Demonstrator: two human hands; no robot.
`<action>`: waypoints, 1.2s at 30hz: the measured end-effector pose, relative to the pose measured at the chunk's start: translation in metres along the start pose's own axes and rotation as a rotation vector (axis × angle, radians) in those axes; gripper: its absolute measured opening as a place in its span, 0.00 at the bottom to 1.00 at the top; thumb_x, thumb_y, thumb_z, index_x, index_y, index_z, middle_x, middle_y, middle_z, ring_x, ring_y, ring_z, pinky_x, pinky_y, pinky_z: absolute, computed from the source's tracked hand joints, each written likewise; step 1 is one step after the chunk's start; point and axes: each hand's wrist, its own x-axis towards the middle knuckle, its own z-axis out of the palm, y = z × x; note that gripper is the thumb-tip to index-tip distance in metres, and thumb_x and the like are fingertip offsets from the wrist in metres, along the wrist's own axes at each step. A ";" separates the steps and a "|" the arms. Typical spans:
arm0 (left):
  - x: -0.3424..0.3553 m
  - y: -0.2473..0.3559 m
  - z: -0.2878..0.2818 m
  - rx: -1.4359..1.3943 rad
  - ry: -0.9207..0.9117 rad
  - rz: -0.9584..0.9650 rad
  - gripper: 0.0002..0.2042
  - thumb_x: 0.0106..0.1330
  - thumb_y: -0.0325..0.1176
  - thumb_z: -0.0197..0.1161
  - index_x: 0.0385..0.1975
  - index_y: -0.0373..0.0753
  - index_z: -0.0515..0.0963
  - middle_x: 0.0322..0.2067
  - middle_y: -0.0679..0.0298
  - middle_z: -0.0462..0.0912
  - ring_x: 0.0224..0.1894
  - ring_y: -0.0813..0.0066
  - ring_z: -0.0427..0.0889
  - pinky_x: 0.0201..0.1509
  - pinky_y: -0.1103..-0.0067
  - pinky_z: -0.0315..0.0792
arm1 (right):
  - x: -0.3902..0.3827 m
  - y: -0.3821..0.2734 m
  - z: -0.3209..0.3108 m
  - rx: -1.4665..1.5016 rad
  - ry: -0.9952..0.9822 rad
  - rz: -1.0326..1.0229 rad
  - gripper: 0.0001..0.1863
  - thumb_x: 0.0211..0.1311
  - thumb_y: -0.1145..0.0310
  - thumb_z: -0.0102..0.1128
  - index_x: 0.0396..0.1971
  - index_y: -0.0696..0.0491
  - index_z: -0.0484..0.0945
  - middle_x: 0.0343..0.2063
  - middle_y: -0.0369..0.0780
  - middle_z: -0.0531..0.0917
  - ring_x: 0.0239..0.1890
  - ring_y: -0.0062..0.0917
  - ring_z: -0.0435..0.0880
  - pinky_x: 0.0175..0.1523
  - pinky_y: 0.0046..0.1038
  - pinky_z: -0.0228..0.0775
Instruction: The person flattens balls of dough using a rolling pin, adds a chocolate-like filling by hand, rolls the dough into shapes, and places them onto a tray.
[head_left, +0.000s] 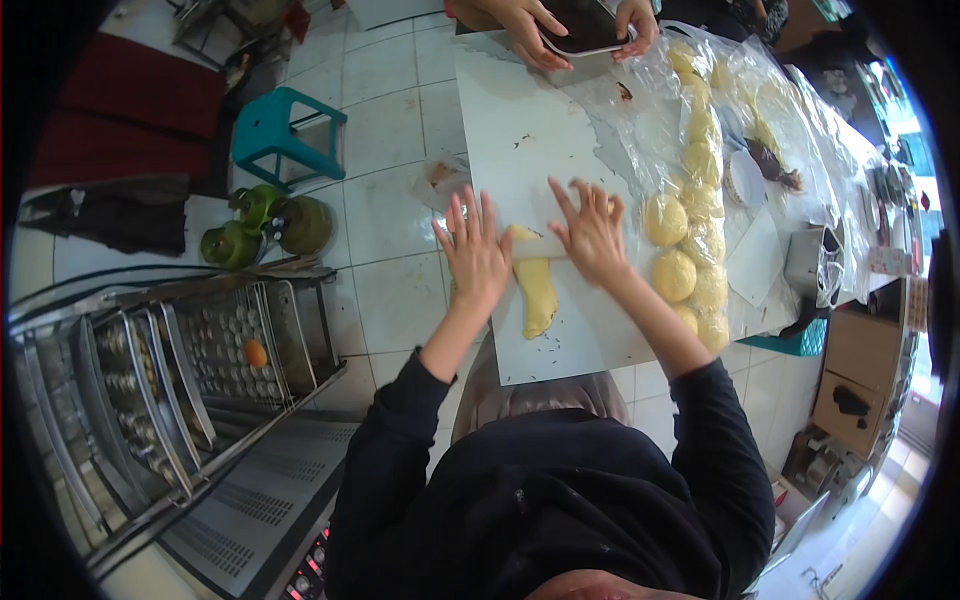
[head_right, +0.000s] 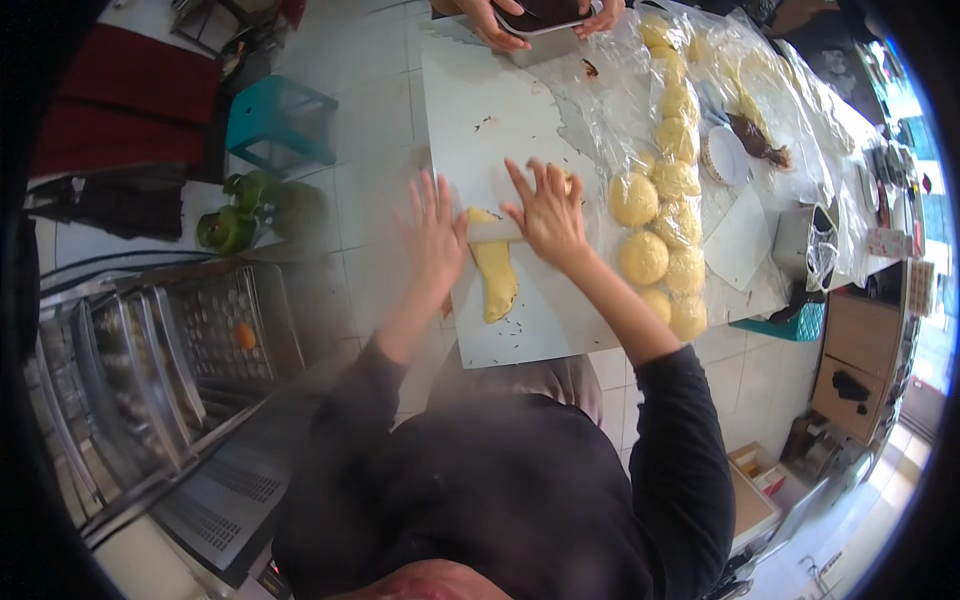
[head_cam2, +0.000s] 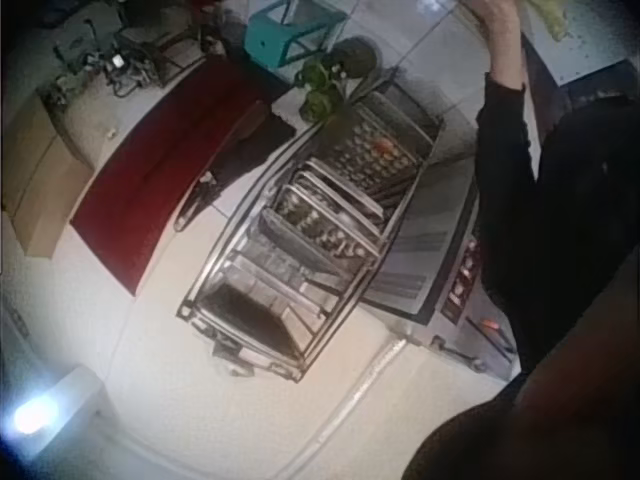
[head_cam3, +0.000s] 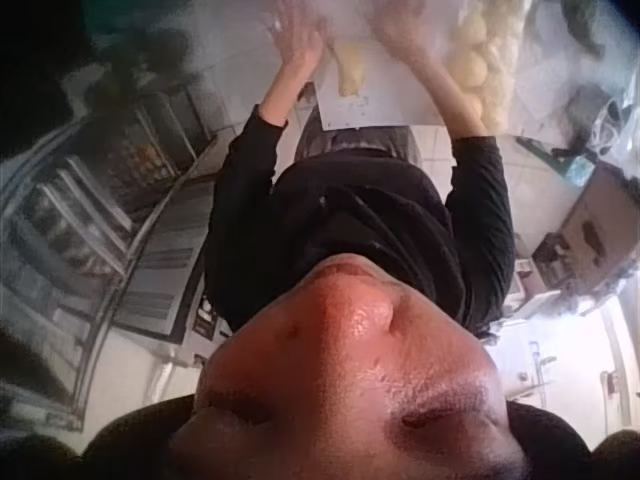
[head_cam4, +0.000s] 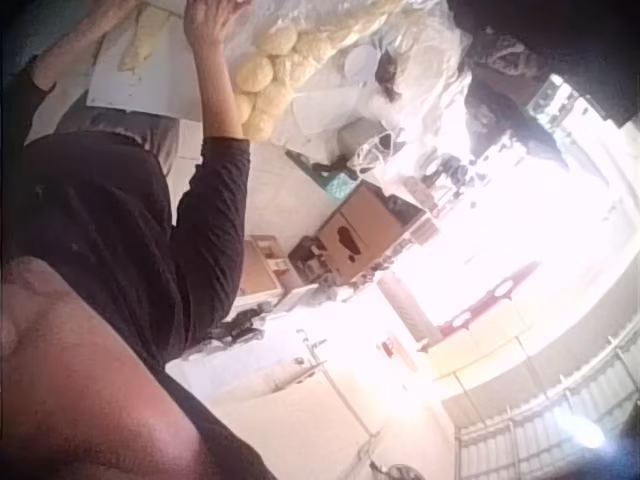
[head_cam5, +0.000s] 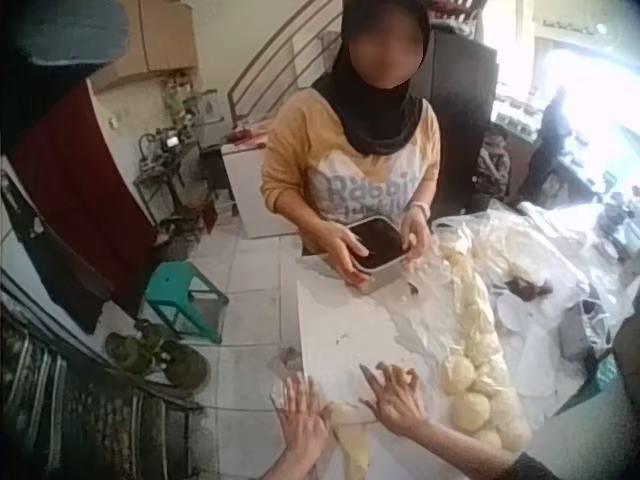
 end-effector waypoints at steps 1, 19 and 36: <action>0.018 -0.003 0.003 0.040 0.075 0.005 0.31 0.61 0.46 0.43 0.60 0.35 0.45 0.60 0.52 0.47 0.63 0.58 0.43 0.58 0.51 0.44 | 0.014 0.003 0.001 -0.011 0.042 0.024 0.28 0.55 0.51 0.45 0.54 0.49 0.61 0.45 0.37 0.63 0.47 0.27 0.60 0.50 0.38 0.47; 0.014 0.002 0.002 -0.186 -0.124 -0.206 0.17 0.62 0.45 0.43 0.37 0.34 0.64 0.38 0.48 0.68 0.41 0.56 0.73 0.51 0.57 0.58 | -0.034 -0.008 -0.006 0.178 -0.115 -0.203 0.21 0.54 0.49 0.48 0.34 0.54 0.71 0.34 0.39 0.71 0.40 0.29 0.68 0.43 0.29 0.58; -0.142 0.042 0.000 -0.088 0.160 -0.043 0.25 0.59 0.37 0.47 0.58 0.43 0.54 0.58 0.59 0.55 0.59 0.59 0.54 0.59 0.56 0.47 | -0.149 -0.031 -0.004 0.261 0.048 -0.109 0.28 0.53 0.70 0.47 0.57 0.46 0.56 0.56 0.40 0.60 0.56 0.34 0.59 0.59 0.39 0.46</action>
